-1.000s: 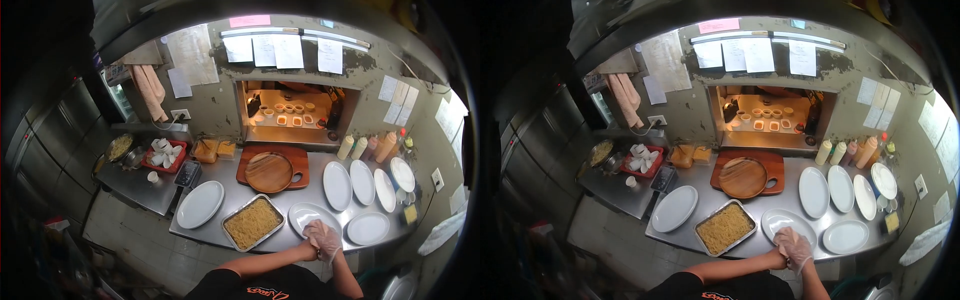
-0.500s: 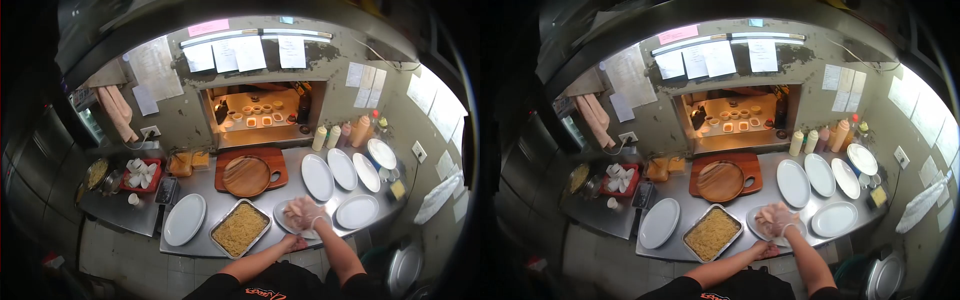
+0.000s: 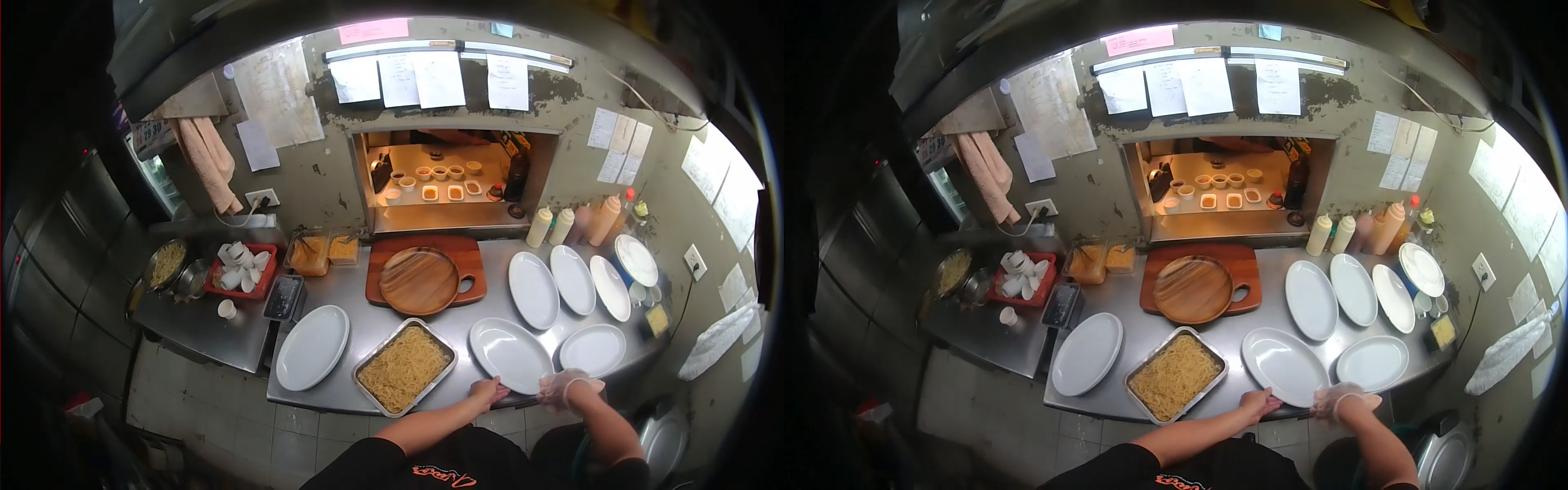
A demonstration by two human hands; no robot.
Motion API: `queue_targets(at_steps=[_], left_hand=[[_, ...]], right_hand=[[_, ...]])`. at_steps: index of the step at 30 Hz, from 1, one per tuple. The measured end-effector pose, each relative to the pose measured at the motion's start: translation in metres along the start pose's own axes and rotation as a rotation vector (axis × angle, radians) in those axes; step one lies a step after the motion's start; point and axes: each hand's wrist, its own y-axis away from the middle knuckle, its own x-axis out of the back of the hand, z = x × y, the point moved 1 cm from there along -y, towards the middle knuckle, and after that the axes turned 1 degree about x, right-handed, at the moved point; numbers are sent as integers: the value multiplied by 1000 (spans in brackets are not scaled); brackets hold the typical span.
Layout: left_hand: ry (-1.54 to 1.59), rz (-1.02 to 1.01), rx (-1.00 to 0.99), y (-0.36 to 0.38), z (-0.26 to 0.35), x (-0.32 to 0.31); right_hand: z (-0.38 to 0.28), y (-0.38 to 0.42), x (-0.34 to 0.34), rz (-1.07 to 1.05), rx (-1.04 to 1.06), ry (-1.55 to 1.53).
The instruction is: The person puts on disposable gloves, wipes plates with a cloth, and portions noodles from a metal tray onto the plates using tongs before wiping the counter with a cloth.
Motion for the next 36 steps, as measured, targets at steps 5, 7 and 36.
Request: queue_targets(at_steps=[5,7,36], left_hand=[[-243,-78,183,5,0,8],[-367,-180,251,3,-5,10],[-1082,-224,-535,73,30,-38]], right_hand=[[-32,140,67,416,286,-7],[-52,165,75,579,378,-63],[-85,93,71,612,526,-811]])
